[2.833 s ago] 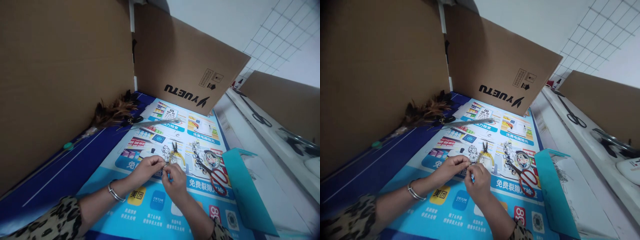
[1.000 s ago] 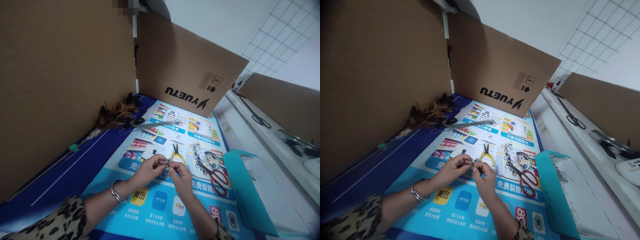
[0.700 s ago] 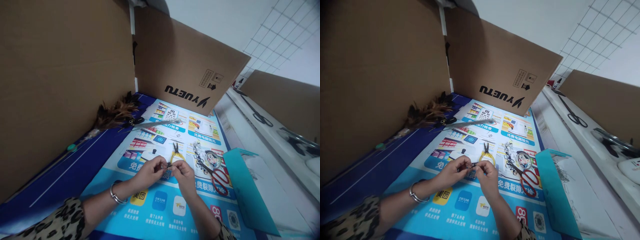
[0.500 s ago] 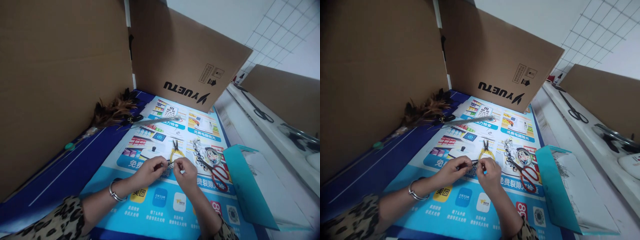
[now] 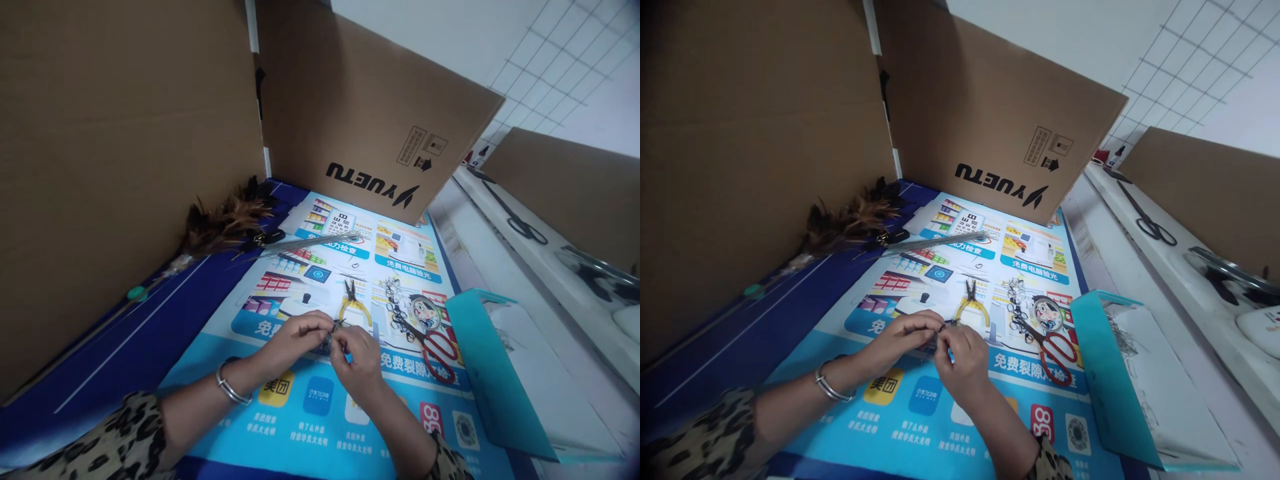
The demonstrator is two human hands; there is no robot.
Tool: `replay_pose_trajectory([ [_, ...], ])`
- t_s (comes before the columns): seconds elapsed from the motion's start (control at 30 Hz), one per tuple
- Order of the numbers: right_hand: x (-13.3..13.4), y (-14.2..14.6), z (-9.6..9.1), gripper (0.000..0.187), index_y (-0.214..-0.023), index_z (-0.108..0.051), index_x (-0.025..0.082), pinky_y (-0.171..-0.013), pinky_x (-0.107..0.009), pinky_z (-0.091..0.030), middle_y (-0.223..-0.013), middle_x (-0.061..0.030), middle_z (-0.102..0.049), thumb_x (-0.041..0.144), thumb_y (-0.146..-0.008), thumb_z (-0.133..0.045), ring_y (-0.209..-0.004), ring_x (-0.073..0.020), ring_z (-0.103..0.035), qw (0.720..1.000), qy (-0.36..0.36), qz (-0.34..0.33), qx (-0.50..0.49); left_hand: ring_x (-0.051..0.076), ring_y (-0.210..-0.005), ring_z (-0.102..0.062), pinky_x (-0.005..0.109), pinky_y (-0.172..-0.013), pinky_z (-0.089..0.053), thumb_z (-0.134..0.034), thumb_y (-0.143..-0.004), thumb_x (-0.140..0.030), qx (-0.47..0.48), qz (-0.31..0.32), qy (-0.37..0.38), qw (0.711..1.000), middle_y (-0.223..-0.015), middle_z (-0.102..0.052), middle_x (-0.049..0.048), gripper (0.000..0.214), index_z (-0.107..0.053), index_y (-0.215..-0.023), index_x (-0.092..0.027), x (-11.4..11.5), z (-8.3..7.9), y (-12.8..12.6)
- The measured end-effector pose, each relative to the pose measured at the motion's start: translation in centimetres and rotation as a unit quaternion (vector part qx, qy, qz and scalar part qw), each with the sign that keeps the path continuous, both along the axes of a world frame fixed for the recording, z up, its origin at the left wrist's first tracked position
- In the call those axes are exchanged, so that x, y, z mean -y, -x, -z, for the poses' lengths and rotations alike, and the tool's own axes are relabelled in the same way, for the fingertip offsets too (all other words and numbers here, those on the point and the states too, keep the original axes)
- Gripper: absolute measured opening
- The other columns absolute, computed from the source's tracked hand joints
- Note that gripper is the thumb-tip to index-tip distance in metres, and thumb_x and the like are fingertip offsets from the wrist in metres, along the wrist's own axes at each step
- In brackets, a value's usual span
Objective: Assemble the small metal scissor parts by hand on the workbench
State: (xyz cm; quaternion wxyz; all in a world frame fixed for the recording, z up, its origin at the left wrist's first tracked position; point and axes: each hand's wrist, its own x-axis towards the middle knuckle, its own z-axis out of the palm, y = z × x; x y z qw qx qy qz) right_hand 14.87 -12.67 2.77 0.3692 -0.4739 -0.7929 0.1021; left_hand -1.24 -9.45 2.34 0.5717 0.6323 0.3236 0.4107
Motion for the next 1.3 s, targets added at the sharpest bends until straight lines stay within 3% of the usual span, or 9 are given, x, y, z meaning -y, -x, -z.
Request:
replay_pose_trajectory([
  [0.3,-0.6,-0.4,-0.1,0.011,-0.075,-0.056,0.02,-0.06,-0.027,-0.042,-0.068,-0.0018,-0.054,0.014,-0.08,-0.048,-0.062,-0.0137,-0.049,0.995,0.051,0.023,-0.088,0.011,-0.066,-0.049,0.022,-0.06,-0.039,-0.049,-0.074,-0.014,-0.044,-0.046,0.026,0.998,-0.073,-0.055,0.0003,0.009,-0.058,-0.075,-0.015,-0.2,0.9,-0.5],
  [0.47,-0.6,-0.3,-0.5,0.01,-0.079,-0.058,0.02,-0.061,-0.027,-0.044,-0.072,-0.0026,-0.055,0.016,-0.08,-0.049,-0.066,-0.0141,-0.052,0.99,0.065,0.027,-0.123,0.008,-0.053,-0.038,0.018,-0.049,-0.032,-0.05,-0.074,-0.018,-0.054,-0.048,0.053,0.996,-0.059,-0.045,-0.0045,0.007,-0.056,-0.077,-0.015,0.0,1.0,-0.5],
  [0.77,-1.2,-0.9,-0.2,0.015,-0.093,-0.057,0.02,-0.07,-0.032,-0.045,-0.088,-0.0063,-0.056,0.016,-0.08,-0.05,-0.08,-0.0179,-0.052,0.989,0.032,0.045,-0.134,0.011,-0.065,-0.047,0.021,-0.059,-0.038,-0.058,-0.075,-0.029,0.043,-0.135,0.082,0.986,-0.072,-0.052,-0.0004,0.015,-0.052,-0.077,-0.015,-0.4,0.4,-0.3],
  [0.93,-1.3,-0.7,0.5,0.018,-0.097,-0.055,0.02,-0.067,-0.03,-0.046,-0.093,-0.0068,-0.054,0.018,-0.079,-0.052,-0.078,-0.0171,-0.052,0.988,0.077,0.058,-0.123,0.012,-0.073,-0.051,0.022,-0.066,-0.04,-0.061,-0.074,-0.028,0.101,-0.159,0.115,0.975,-0.078,-0.054,-0.0002,0.017,-0.052,-0.081,-0.016,-0.3,0.1,-0.2],
  [1.17,-1.4,-0.4,1.5,0.063,-0.125,-0.036,0.023,-0.061,-0.026,-0.049,-0.114,-0.0099,-0.05,0.02,-0.069,-0.064,-0.09,-0.0193,-0.054,0.95,0.21,0.064,-0.224,0.011,-0.072,-0.052,0.021,-0.064,-0.04,-0.063,-0.074,-0.027,0.13,-0.135,0.135,0.973,-0.076,-0.054,-0.0006,0.017,-0.052,-0.08,-0.016,-0.1,0.0,-0.2],
  [1.3,-1.3,0.0,1.3,0.065,-0.127,-0.032,0.025,-0.062,-0.026,-0.05,-0.114,-0.0087,-0.051,0.021,-0.07,-0.064,-0.09,-0.0185,-0.057,0.904,0.287,-0.01,-0.318,0.013,-0.076,-0.054,0.023,-0.067,-0.042,-0.062,-0.074,-0.027,0.131,-0.094,0.137,0.977,-0.08,-0.058,0.0016,0.016,-0.051,-0.08,-0.016,0.0,0.1,-0.1],
])
